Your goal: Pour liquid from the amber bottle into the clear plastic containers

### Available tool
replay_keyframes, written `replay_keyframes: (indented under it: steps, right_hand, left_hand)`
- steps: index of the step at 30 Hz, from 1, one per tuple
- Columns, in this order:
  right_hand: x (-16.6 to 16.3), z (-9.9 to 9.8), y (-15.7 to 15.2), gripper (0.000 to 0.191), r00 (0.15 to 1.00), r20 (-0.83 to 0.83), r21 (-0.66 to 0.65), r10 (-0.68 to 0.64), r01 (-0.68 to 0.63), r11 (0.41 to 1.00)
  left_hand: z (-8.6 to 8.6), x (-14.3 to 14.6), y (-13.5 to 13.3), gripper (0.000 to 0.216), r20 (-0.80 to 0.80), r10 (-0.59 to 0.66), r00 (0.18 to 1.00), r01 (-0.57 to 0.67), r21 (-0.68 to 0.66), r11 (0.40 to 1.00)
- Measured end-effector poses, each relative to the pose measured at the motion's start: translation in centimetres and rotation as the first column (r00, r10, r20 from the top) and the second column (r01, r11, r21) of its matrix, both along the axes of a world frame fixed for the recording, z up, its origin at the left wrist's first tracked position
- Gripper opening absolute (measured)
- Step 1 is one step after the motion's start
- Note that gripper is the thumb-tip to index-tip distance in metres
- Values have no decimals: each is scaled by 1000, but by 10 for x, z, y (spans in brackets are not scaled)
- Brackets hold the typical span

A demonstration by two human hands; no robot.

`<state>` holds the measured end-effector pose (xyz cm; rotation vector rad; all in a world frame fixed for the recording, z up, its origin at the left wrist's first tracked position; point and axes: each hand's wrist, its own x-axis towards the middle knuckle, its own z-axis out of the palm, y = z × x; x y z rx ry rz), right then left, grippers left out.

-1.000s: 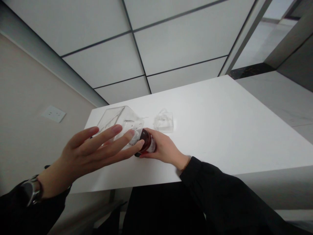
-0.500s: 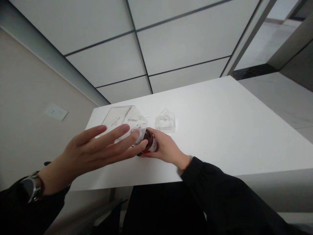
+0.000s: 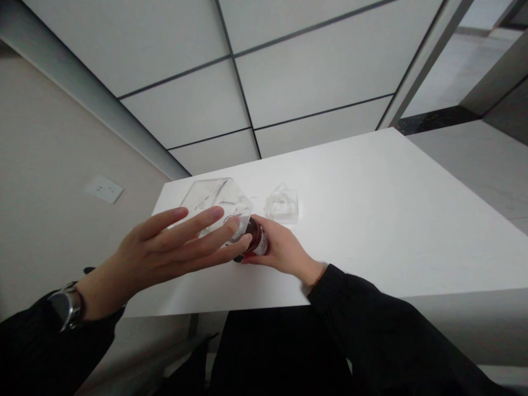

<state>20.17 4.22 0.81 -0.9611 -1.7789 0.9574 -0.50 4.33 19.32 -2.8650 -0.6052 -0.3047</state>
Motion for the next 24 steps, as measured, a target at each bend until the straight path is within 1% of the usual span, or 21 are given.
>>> replay_keyframes:
  steps: [3, 5, 7, 10, 15, 19, 21, 24]
  right_hand:
    - [0, -1, 0, 79, 1000, 5, -2, -1, 1, 1000]
    - [-1, -1, 0, 79, 1000, 11, -13, -2, 2, 1000]
    - [-1, -2, 0, 79, 1000, 10, -24, 2, -2, 1000]
    - [-1, -2, 0, 80, 1000, -3, -30, 7, -8, 1000]
    - [0, -2, 0, 81, 1000, -8, -33, 10, -11, 999]
    - [0, -3, 0, 77, 1000, -15, -28, 11, -11, 1000]
    - [0, -4, 0, 74, 1000, -11, -26, 9, -10, 1000]
    - [0, -3, 0, 75, 1000, 7, -26, 0, 0, 1000]
  left_hand:
    - [1, 0, -1, 65, -120, 31, 992, -32, -8, 999]
    - [2, 0, -2, 67, -164, 52, 985, -57, -27, 998]
    - [2, 0, -3, 70, -150, 40, 988, -45, -30, 999]
    - [2, 0, -3, 67, -131, 5, 991, -3, 16, 1000]
    - [1, -1, -5, 64, -186, 13, 983, -3, 53, 999]
    - [1, 1, -6, 63, -225, 0, 974, 31, 131, 991]
    - [2, 3, -6, 62, -207, -12, 978, 39, 127, 991]
    - [3, 4, -4, 61, -134, -16, 991, 24, 54, 998]
